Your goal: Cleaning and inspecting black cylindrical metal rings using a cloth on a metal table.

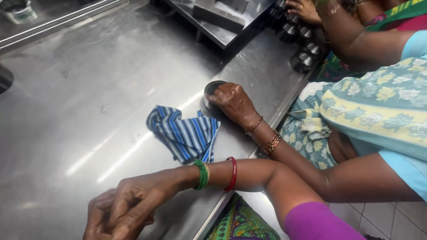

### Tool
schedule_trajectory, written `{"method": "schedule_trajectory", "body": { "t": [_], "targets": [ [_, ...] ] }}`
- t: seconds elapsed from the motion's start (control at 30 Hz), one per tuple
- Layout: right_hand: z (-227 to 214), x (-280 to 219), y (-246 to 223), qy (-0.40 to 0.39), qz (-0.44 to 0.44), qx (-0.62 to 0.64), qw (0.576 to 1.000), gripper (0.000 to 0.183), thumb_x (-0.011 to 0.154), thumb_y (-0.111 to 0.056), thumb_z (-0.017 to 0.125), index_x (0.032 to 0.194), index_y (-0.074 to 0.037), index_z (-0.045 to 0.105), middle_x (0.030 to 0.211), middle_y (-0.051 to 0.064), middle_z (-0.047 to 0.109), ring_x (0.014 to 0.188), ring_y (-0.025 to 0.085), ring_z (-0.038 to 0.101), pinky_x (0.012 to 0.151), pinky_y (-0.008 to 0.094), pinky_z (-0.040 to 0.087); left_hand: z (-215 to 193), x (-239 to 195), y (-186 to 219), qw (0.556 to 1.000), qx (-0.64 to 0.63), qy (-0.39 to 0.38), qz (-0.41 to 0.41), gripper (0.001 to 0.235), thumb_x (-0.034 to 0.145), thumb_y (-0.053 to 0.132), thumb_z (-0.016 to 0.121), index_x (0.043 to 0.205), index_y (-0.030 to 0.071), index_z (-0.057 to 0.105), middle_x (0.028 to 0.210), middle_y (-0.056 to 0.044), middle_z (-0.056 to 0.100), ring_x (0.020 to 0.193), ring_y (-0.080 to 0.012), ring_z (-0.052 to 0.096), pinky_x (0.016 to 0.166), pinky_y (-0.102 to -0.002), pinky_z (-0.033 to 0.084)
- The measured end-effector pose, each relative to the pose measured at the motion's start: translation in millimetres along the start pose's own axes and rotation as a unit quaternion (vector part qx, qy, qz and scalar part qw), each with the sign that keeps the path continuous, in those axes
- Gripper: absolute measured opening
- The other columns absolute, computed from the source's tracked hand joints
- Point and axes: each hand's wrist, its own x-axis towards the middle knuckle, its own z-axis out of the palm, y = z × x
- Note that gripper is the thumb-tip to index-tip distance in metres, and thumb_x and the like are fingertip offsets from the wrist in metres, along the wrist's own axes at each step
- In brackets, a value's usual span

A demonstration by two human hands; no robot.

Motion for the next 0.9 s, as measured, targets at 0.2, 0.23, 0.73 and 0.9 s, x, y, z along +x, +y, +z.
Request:
{"method": "schedule_trajectory", "body": {
  "t": [0.2,0.23,0.73,0.9],
  "targets": [
    [-4,2,0,-0.026,-0.005,-0.096,0.995,0.050,0.104,-0.042,0.065,0.072,-0.003,0.068,0.057,-0.001,0.052,0.049,0.008,0.049,0.047,0.026,0.036,15,0,53,0.991,0.081,0.102,-0.035,0.033,0.071,-0.002,0.080,0.098,-0.002,0.060,0.105,-0.012,0.058,0.087,-0.0227,0.074,0.067,-0.037,0.063],
    [-1,4,-2,0.019,0.013,-0.075,0.997,0.047,0.101,-0.043,0.065,0.080,-0.002,0.069,0.059,-0.001,0.052,0.051,0.009,0.046,0.047,0.027,0.033,11,-2,48,0.992,0.073,0.097,-0.025,0.028,0.075,-0.002,0.081,0.093,-0.001,0.060,0.104,-0.011,0.058,0.087,-0.0215,0.072,0.069,-0.036,0.064],
    [-5,4,28,0.125,-0.031,0.122,0.984,0.047,0.098,-0.044,0.067,0.074,-0.004,0.058,0.052,-0.002,0.038,0.045,0.008,0.038,0.045,0.024,0.030,6,5,62,1.000,-0.012,0.021,0.006,0.034,0.078,-0.003,0.082,0.096,0.008,0.056,0.099,-0.006,0.064,0.096,-0.0138,0.072,0.087,-0.027,0.061],
    [-12,2,39,0.121,-0.043,0.159,0.979,0.049,0.103,-0.041,0.065,0.069,-0.008,0.055,0.053,-0.003,0.039,0.044,0.005,0.035,0.043,0.021,0.031,6,0,52,0.995,0.068,0.061,0.043,0.035,0.079,-0.005,0.085,0.081,0.008,0.053,0.098,-0.004,0.058,0.093,-0.0133,0.069,0.081,-0.028,0.062]
  ]
}}
